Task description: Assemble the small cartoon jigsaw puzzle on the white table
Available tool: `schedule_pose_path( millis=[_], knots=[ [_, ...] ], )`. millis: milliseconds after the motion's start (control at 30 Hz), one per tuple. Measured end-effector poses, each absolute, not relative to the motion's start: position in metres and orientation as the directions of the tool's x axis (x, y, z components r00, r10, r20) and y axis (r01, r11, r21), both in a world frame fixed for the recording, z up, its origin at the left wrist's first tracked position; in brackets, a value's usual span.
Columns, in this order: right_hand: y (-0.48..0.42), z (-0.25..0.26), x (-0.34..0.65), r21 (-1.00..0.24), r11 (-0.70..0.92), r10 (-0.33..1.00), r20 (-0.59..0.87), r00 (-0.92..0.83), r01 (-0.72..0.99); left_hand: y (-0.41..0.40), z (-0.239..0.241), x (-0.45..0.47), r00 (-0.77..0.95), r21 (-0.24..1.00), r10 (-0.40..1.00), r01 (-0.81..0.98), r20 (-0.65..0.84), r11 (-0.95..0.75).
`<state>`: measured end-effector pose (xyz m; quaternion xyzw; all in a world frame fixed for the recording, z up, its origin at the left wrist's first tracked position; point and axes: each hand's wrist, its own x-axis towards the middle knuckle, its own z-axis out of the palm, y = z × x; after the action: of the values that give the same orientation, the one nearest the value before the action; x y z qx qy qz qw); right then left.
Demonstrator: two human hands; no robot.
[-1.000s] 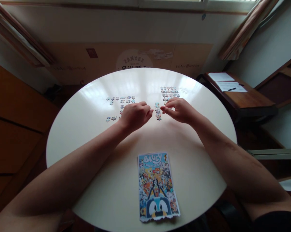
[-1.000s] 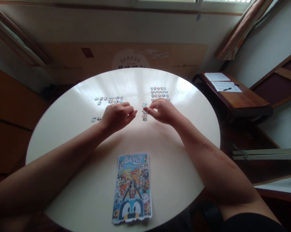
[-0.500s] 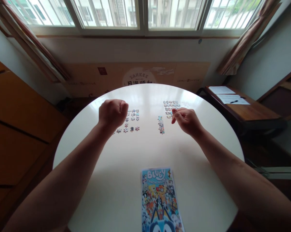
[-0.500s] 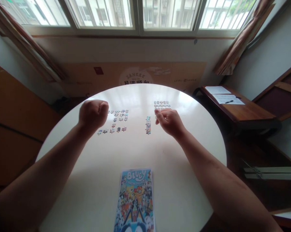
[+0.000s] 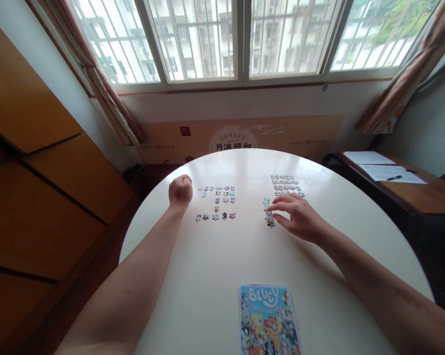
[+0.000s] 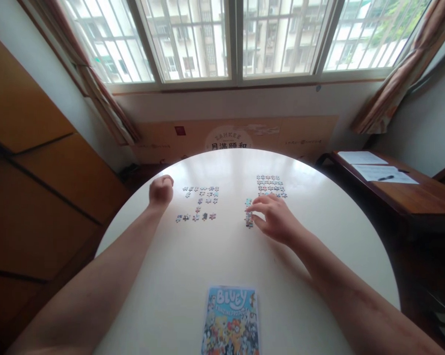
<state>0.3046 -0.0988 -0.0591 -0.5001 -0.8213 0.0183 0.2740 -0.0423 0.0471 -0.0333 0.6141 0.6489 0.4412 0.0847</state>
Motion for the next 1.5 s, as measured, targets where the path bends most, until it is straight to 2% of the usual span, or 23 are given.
schedule_pose_path(
  millis=[167,333,733,967,1133,1300,1500],
  knots=[
    [-0.1,-0.069,0.306,-0.252,0.504,0.834,0.392,-0.389,0.826,0.062,-0.048,-0.056,-0.327,0.789,0.849,0.594,0.415,-0.156],
    [-0.101,-0.073,0.306,-0.263,0.501,0.846,0.351,-0.402,0.824,0.066,-0.059,-0.057,-0.357,0.816,0.848,0.56,0.393,-0.142],
    [-0.1,-0.073,0.308,-0.291,0.507,0.85,0.324,-0.415,0.811,0.047,-0.05,-0.035,-0.09,0.599,0.829,0.734,0.552,-0.32],
    [-0.098,-0.076,0.314,-0.278,0.537,0.83,0.343,-0.44,0.797,0.044,-0.05,-0.034,-0.068,0.592,0.829,0.732,0.555,-0.337],
    [-0.1,-0.075,0.314,-0.278,0.537,0.829,0.348,-0.438,0.797,0.047,-0.051,-0.038,-0.172,0.704,0.838,0.643,0.518,-0.303],
    [-0.102,-0.073,0.313,-0.296,0.539,0.83,0.346,-0.438,0.788,0.058,-0.056,-0.048,-0.396,0.871,0.849,0.471,0.351,-0.141],
    [-0.102,-0.073,0.312,-0.309,0.546,0.829,0.337,-0.447,0.779,0.071,-0.062,-0.06,-0.535,0.927,0.804,0.371,0.258,-0.05]
  ],
)
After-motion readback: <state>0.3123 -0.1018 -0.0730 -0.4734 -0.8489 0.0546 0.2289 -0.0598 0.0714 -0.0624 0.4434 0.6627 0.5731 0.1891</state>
